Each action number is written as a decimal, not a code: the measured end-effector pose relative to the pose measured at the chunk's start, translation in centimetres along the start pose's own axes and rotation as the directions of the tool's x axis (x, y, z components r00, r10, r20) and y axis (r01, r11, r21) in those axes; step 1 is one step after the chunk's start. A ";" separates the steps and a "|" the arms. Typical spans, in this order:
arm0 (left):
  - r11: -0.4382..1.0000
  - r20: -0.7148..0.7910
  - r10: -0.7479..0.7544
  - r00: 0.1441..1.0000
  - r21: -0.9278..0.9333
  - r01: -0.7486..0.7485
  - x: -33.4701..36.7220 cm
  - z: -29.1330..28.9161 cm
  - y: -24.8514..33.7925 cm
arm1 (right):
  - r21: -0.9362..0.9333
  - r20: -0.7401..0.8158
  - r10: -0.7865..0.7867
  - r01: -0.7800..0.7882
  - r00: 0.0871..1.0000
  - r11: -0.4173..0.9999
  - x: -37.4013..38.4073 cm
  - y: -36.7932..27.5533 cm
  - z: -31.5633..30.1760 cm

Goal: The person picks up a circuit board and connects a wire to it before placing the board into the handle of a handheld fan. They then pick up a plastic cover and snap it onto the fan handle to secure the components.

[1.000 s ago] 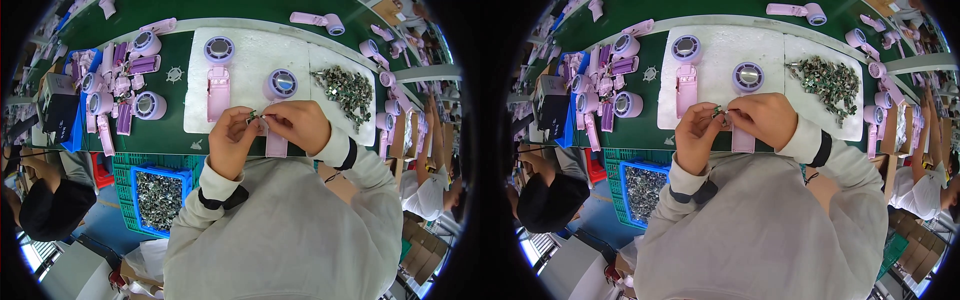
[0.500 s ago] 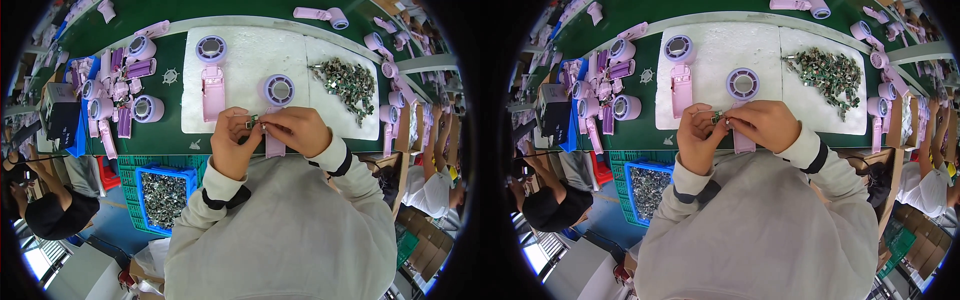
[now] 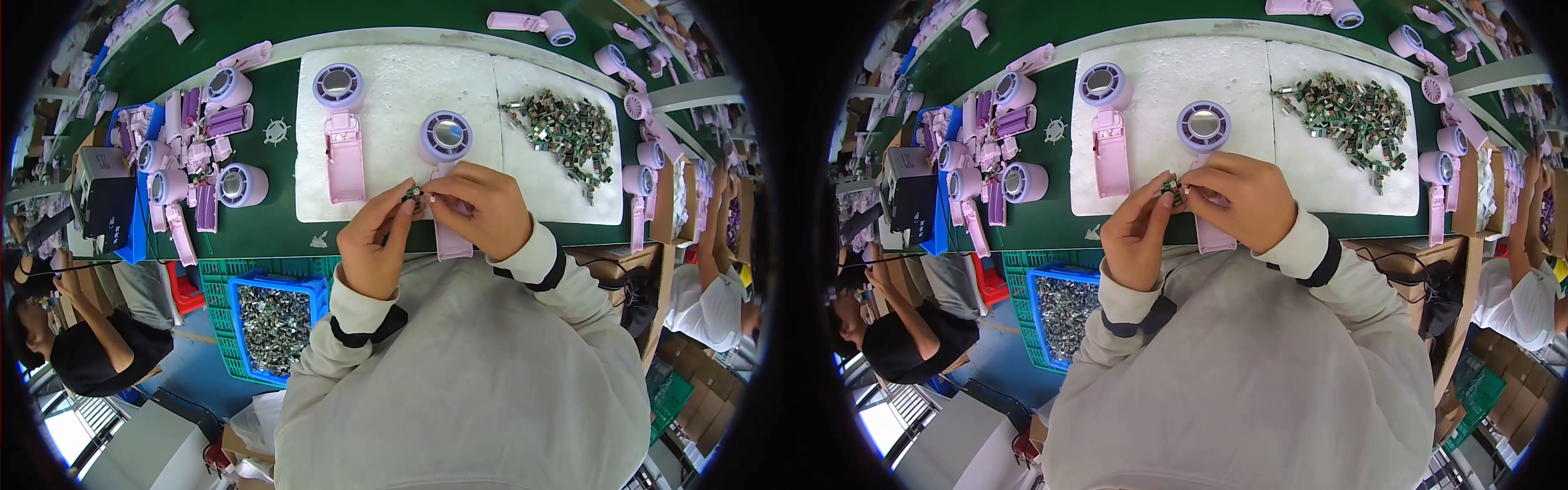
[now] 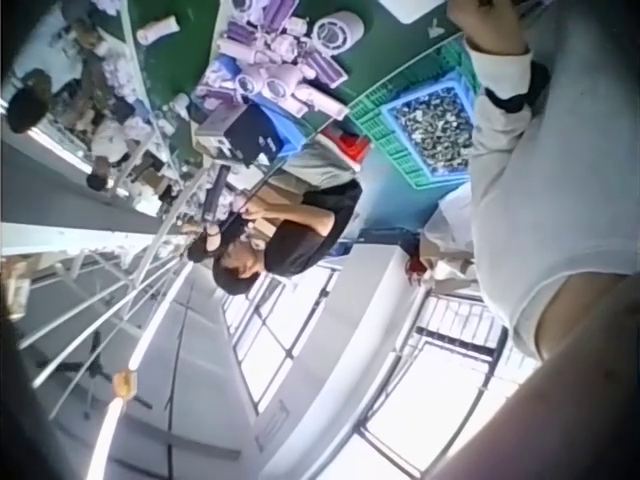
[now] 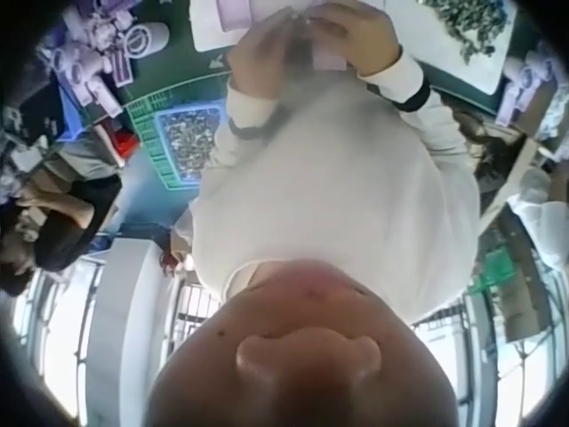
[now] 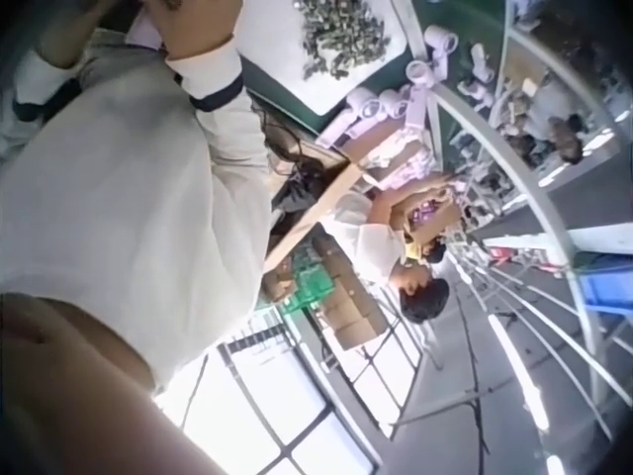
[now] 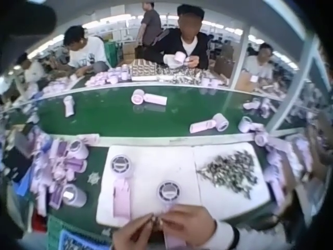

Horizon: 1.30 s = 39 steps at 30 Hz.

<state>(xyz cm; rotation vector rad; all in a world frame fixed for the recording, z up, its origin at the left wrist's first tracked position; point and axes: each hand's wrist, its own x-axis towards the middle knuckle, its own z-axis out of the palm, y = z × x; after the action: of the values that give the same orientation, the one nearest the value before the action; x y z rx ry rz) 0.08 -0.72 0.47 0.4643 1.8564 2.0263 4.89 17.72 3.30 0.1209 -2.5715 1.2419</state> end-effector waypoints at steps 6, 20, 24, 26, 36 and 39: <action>0.993 -0.062 -0.080 0.995 -0.090 0.074 0.2 0.8 0.7 | -0.135 -0.051 -0.136 0.129 0.989 0.982 0.4 0.2 -0.6; 0.732 -0.070 0.506 0.860 0.562 -0.385 0.1 2.8 -1.2 | -0.052 -0.154 -0.082 0.075 0.985 0.996 0.0 -0.4 0.3; 0.753 -0.098 0.481 0.871 0.556 -0.353 0.4 3.1 -1.0 | -0.002 -0.126 0.013 -0.013 0.992 1.000 -0.1 -0.5 0.0; 0.773 -0.108 0.458 0.882 0.539 -0.335 0.6 3.0 -0.9 | 0.023 -0.114 0.051 -0.049 0.992 0.999 0.1 -0.6 -0.3; 0.990 -0.044 -0.035 0.998 -0.137 0.028 1.1 1.7 -1.2 | 0.062 0.107 -0.103 0.097 0.989 0.993 0.6 0.2 -3.1; 0.987 -0.018 -0.047 0.999 -0.156 0.044 1.2 1.5 -1.2 | 0.028 0.144 -0.157 0.155 0.977 0.988 1.0 0.6 -3.6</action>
<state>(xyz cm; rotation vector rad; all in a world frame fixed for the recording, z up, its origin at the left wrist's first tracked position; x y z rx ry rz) -0.23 1.24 -0.57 0.3548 1.6881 2.1332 4.58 20.91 5.28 0.4239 -2.6139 1.2385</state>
